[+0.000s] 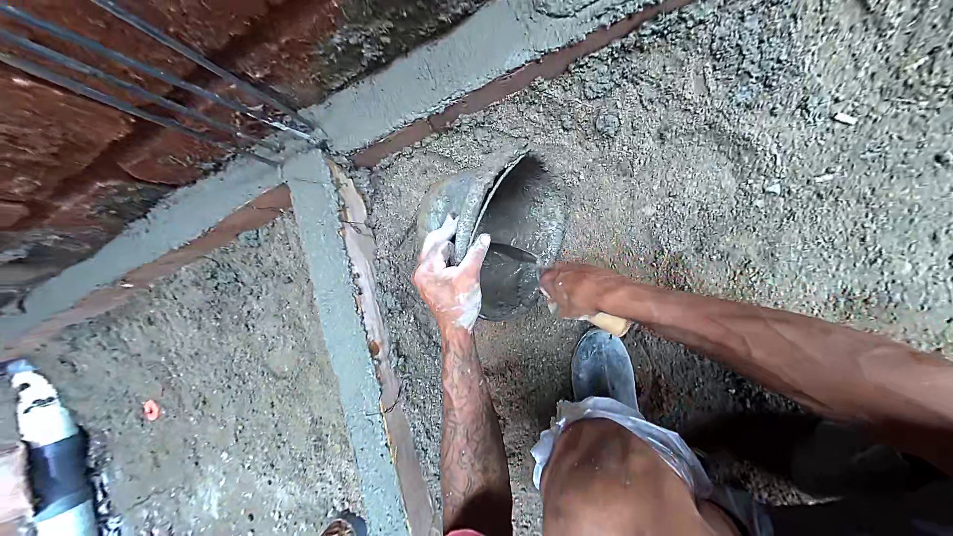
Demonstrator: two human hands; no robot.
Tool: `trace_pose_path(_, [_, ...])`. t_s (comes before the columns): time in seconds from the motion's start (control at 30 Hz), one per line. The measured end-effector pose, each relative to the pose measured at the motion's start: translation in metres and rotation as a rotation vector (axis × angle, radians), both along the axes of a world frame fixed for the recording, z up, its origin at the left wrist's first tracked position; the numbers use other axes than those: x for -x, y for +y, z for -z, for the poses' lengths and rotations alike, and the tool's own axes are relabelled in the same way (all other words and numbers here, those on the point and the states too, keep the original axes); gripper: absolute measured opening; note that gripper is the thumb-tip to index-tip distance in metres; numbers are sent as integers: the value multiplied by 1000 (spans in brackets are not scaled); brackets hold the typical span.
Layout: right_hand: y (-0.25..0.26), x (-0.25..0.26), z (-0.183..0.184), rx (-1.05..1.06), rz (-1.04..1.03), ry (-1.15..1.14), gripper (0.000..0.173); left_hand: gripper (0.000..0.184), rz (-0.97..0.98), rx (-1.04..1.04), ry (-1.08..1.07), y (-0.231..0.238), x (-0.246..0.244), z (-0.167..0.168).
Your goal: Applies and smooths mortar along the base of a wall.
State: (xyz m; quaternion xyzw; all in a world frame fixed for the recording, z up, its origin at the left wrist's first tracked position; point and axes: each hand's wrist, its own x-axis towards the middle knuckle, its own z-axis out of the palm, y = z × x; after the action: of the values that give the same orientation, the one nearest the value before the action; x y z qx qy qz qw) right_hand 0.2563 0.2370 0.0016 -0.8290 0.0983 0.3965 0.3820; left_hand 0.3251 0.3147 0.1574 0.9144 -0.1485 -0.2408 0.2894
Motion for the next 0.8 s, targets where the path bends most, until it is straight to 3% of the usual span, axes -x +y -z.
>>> trace_pose_path(0.23, [3,14,46,-425,267,-77,50,36,-88,20,-12,-6,4,-16])
trace_pose_path(0.4, [20,25,67,-1156,688,-142,35,34,-206,82,9,1,-10,-8])
trace_pose_path(0.53, [13,19,72,-1636,681,-100,26,25,-450,238,30,-28,-2,-44])
trace_pose_path(0.67, [-15,21,64,-1692,667,-100,25,25,-565,391,10,-31,-16,-31])
trace_pose_path(0.8, [-60,33,27,-1639,662,-168,25,24,-681,515,20,-33,-29,-31])
